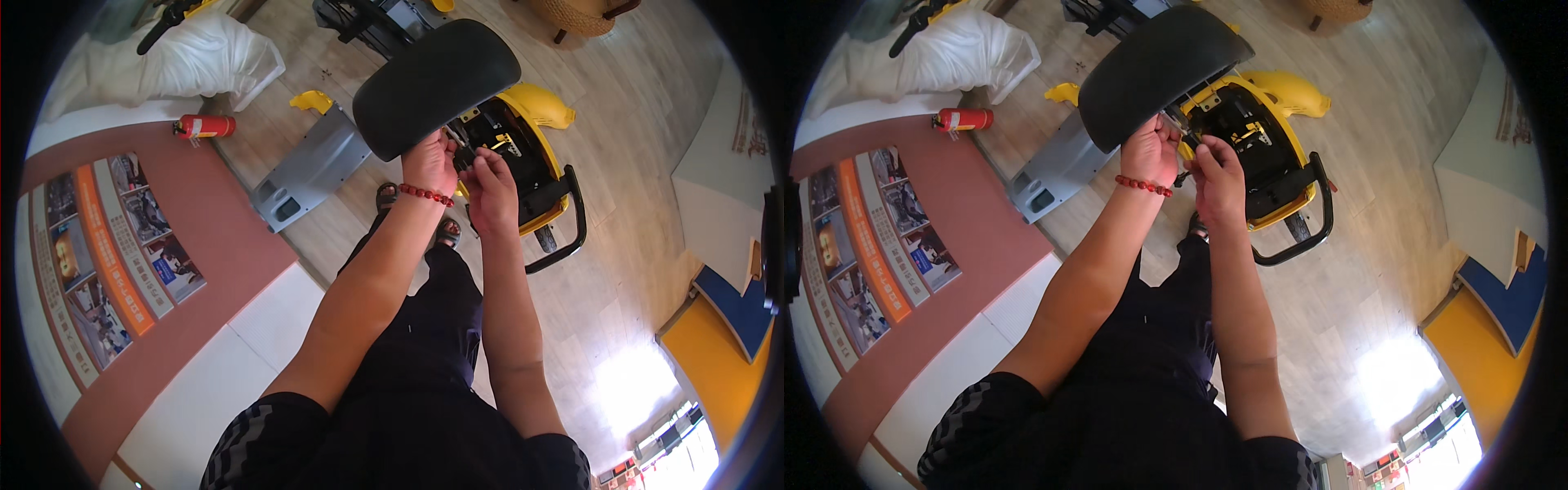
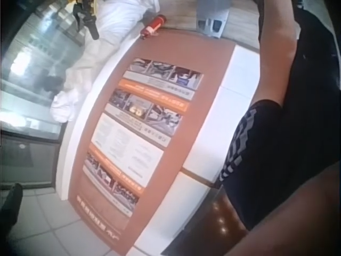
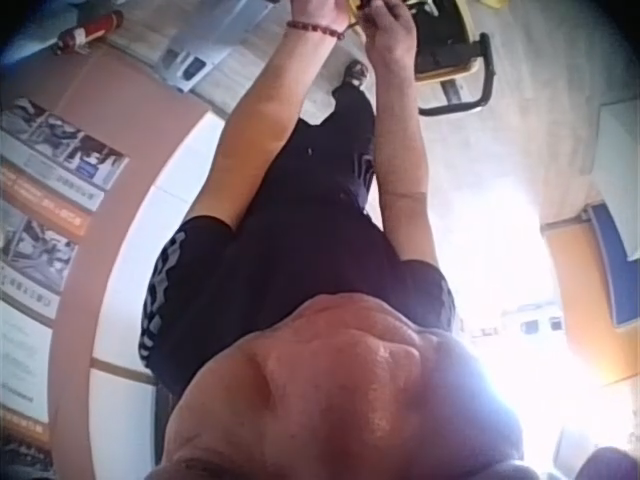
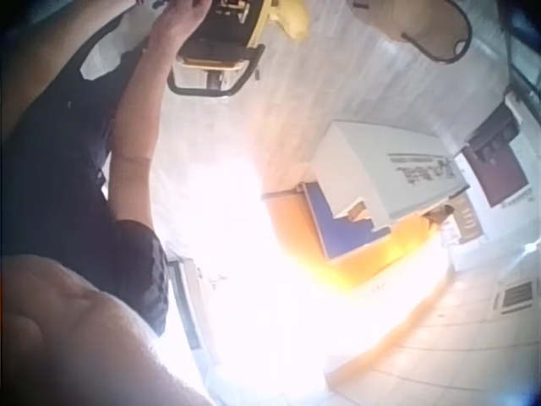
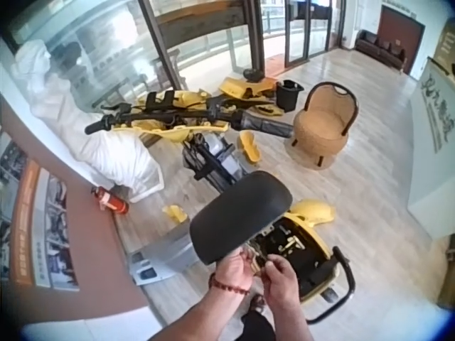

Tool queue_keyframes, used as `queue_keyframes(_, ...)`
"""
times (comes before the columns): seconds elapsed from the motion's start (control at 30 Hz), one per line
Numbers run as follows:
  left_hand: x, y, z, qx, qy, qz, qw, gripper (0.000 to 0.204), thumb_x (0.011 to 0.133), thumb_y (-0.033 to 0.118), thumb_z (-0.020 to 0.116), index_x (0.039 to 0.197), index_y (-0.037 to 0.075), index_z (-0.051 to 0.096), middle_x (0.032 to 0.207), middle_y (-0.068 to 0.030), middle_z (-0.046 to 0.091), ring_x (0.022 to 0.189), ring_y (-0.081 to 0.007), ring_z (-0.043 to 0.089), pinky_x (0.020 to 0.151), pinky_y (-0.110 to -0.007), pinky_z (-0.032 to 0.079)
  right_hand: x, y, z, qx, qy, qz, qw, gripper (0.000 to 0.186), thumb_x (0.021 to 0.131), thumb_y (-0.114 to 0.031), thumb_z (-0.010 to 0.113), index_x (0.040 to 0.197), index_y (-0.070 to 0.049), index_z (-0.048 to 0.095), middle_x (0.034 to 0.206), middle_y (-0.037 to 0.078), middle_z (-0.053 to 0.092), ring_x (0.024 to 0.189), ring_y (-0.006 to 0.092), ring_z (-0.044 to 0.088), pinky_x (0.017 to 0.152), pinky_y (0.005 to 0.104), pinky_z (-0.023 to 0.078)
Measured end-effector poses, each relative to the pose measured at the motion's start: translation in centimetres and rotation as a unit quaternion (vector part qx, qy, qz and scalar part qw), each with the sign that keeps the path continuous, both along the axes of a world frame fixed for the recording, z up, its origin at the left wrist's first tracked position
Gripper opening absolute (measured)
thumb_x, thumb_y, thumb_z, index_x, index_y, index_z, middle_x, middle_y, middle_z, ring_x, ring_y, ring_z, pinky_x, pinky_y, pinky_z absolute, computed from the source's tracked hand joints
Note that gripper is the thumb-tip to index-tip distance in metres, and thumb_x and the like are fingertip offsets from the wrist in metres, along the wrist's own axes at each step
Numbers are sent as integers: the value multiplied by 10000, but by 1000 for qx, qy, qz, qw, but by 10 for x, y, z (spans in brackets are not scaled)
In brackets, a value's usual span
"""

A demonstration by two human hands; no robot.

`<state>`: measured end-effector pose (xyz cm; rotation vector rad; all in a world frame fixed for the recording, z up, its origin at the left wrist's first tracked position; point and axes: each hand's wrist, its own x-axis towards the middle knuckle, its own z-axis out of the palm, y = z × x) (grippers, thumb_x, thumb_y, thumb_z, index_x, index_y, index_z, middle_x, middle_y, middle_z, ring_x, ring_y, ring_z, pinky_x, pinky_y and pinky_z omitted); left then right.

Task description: The person is using a socket wrench and screwdriver to disassemble and repair the seat mechanism of a yellow electric motorcycle.

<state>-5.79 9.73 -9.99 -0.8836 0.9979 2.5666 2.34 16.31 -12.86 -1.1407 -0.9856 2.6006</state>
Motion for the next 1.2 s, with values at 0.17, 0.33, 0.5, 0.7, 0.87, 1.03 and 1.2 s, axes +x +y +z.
queue_keyframes(0.17, -1, 7, 15, -8, -38, 12, 999, 224, 894, 174, 654, 729, 175, 502, 658, 79, 423, 590, -72, 389, 607, -243, 355, 3, 23, 3, -205, -27, 166, 964, 204, 963, -178, 549, 1057, 1, 572, 750, 37, 550, 618, 115, 526, 556, 269, 457)
queue_keyframes(0.33, -1, 4, 7, -30, -5, 27, 999, 230, 904, 189, 638, 725, 174, 494, 657, 74, 419, 579, -77, 385, 614, -254, 360, -1, 9, 0, 17, 31, 35, 999, 159, 939, -107, 575, 1050, 7, 573, 775, 39, 558, 642, 107, 526, 597, 252, 454)
queue_keyframes(0.5, 2, 1, -8, -11, -3, 23, 1000, 246, 914, 198, 620, 714, 166, 479, 640, 67, 411, 558, -88, 365, 608, -271, 360, -4, 10, 14, -29, 45, 4, 999, 165, 938, -91, 572, 1067, 11, 573, 875, 63, 568, 711, 123, 564, 675, 251, 482)
queue_keyframes(0.7, 0, -2, -10, -1, 16, 20, 1000, 244, 925, 190, 595, 712, 158, 480, 620, 57, 398, 561, -100, 344, 633, -289, 359, 2, 25, 13, -123, -36, 182, 975, 219, 964, -196, 541, 1067, -5, 574, 704, 13, 514, 565, 106, 466, 507, 262, 400)
queue_keyframes(0.87, 1, -6, -10, 35, 17, -5, 999, 188, 949, 194, 550, 774, 143, 502, 657, 47, 410, 564, -104, 331, 643, -303, 360, 2, 5, 5, 43, 40, 36, 998, 239, 903, -86, 618, 1114, 11, 559, 850, 34, 549, 641, 108, 511, 567, 245, 428)
queue_keyframes(1.03, 1, -12, -8, 17, 32, -41, 998, 167, 980, 191, 464, 828, 131, 497, 700, 30, 419, 598, -116, 360, 680, -312, 341, 1, 18, 8, -85, -55, 119, 988, 290, 943, -211, 579, 1118, 19, 555, 778, 58, 566, 615, 129, 519, 558, 262, 440)
queue_keyframes(1.2, 0, -21, -7, 5, 75, -83, 994, 163, 979, 193, 440, 856, 119, 518, 714, 23, 429, 602, -125, 366, 678, -331, 366, 0, 12, 9, 97, 4, 108, 989, 243, 922, -170, 604, 1093, 1, 574, 750, 28, 553, 646, 97, 512, 583, 240, 417)
